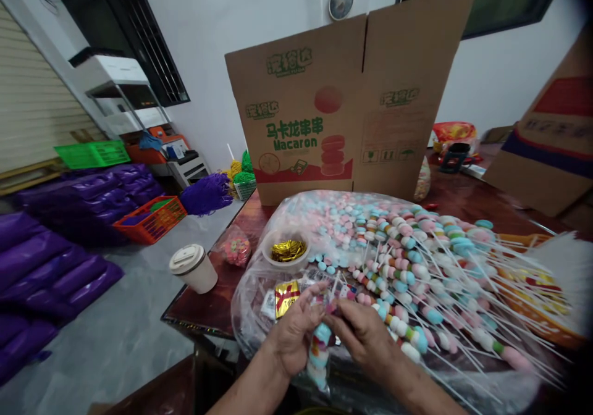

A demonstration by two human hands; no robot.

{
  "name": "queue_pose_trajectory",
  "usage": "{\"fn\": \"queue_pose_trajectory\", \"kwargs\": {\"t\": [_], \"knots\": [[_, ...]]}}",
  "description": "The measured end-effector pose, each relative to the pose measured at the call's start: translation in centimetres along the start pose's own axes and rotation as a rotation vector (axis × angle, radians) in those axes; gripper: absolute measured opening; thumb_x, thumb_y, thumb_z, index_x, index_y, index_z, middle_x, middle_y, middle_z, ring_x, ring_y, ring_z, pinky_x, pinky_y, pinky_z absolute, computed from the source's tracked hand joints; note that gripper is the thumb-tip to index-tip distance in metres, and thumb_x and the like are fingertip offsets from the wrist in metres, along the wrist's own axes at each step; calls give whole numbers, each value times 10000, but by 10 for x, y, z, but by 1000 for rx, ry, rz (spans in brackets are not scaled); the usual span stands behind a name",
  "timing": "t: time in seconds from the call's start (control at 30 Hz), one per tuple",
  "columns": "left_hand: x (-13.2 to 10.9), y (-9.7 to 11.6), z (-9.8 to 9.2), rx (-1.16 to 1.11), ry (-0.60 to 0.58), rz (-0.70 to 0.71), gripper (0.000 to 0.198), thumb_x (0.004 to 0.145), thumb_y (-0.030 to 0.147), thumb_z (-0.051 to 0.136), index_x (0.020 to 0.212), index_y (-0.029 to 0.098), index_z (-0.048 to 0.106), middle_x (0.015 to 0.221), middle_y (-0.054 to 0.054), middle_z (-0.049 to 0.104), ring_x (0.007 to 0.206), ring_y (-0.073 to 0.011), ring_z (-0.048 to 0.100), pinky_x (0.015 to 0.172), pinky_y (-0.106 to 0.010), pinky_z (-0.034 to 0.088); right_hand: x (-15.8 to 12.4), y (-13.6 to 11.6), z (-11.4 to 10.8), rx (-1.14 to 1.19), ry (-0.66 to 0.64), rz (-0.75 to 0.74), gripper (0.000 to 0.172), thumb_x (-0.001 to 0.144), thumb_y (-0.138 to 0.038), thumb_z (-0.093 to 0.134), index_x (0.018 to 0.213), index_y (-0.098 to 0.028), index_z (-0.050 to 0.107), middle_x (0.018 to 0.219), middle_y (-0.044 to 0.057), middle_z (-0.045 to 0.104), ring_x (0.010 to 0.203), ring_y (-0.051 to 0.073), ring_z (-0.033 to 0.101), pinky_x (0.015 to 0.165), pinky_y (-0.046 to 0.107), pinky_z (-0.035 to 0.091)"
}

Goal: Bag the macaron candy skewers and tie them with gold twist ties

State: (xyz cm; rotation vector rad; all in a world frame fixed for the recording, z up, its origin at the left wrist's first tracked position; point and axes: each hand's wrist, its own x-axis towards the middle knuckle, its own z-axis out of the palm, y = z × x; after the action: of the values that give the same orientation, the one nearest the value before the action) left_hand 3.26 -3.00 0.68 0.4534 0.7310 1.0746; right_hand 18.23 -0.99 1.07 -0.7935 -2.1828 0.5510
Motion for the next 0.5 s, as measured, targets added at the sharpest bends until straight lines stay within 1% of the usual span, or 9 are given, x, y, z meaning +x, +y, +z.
{"fn": "queue_pose_trajectory", "kwargs": {"t": [0.1,0.17,0.2,0.23,0.3,0.37,0.4,0.47,0.5], "knots": [[2,-5,6,105,289,183,686,504,285,829,1109,205,516,711,14,632,618,-111,583,604,-204,421,3,8,18,-381,217,-97,278,910,-160,339,669,-179,476,575,11,525,509,117,465,503,237,320],[0,-1,9,221,393,184,642,578,401,779,1133,213,518,675,18,624,603,-119,579,577,-204,407,6,8,23,-515,259,-155,264,869,-98,326,680,-171,495,586,39,527,529,144,464,514,269,299],[-2,4,10,251,379,126,607,617,480,730,1127,213,537,665,12,626,599,-130,582,574,-216,409,7,7,24,-532,257,-171,243,844,-85,340,688,-171,505,590,44,530,534,154,462,514,279,290],[-6,12,11,253,325,55,587,649,564,663,1107,210,564,652,3,629,586,-142,582,577,-234,417,6,5,24,-535,235,-195,216,817,-78,362,697,-173,513,592,43,535,534,159,460,514,285,283],[-15,31,9,187,161,-6,648,661,715,519,1037,198,622,601,-11,623,524,-153,566,592,-280,439,4,1,24,-529,148,-222,165,754,-69,407,722,-180,524,601,37,553,530,159,462,510,287,276],[-24,48,2,116,68,129,740,626,816,400,951,208,667,520,-2,592,424,-131,510,595,-308,454,1,0,22,-468,77,-104,161,721,-64,420,761,-181,522,631,37,575,538,155,472,508,279,273],[-28,53,-2,140,24,121,774,609,840,369,868,187,694,431,-2,540,388,-134,488,594,-325,459,-1,1,22,-429,67,-5,160,734,-67,407,778,-178,514,649,42,581,546,154,479,508,274,274],[-32,50,-8,313,-53,-32,787,598,837,391,709,127,710,364,-38,501,388,-180,509,576,-362,460,-4,-1,24,-367,93,167,151,787,-95,363,776,-181,487,637,37,567,536,146,477,497,262,273],[-32,43,-10,428,-14,-83,703,627,773,474,670,111,708,396,-57,531,438,-199,543,598,-366,463,-5,-3,27,-344,108,199,160,807,-109,340,765,-186,473,618,27,553,522,140,469,492,256,274]]}}
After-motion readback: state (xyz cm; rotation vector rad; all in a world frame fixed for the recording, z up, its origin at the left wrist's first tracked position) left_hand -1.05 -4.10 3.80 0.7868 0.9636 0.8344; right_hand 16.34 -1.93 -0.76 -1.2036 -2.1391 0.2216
